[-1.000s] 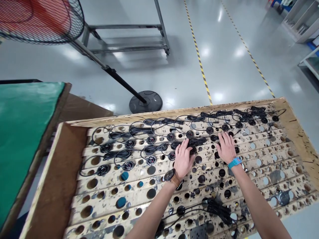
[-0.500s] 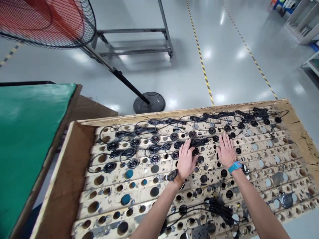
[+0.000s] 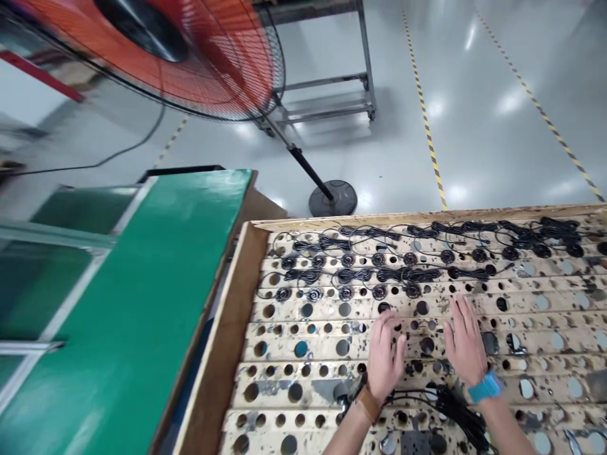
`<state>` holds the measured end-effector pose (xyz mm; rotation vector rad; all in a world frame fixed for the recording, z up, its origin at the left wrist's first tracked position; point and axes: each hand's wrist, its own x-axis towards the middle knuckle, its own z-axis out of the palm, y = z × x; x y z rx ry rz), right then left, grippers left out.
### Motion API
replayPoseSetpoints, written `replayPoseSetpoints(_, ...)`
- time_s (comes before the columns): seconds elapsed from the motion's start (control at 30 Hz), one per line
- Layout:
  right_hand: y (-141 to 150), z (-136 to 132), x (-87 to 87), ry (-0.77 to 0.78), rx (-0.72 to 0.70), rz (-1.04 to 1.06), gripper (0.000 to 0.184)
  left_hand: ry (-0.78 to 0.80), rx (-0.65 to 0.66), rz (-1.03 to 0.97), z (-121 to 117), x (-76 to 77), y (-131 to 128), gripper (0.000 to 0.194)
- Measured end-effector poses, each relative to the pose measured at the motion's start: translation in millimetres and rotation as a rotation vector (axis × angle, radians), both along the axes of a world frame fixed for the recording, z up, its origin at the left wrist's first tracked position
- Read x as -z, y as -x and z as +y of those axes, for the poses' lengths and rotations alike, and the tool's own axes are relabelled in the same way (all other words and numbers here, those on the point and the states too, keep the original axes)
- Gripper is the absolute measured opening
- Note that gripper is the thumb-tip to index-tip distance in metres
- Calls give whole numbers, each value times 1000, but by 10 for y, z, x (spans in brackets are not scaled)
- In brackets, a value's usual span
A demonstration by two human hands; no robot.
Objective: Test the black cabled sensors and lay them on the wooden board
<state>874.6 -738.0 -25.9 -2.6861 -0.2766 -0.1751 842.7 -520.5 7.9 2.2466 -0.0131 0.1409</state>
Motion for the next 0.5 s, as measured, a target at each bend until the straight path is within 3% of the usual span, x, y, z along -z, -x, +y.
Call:
replayPoseSetpoints(0.17,735,593,-14,-180,-33,117,58,115,-209,143,294,-106,637,17)
replayPoseSetpoints(0.37,1349,1336,-30,-298,-91,147,48,231,-411,271,815,-48,1131,33)
replayPoseSetpoints(0.5,1692,1823,-162,-456,-28,247,47,471,-476,343,835,-180,1387,54)
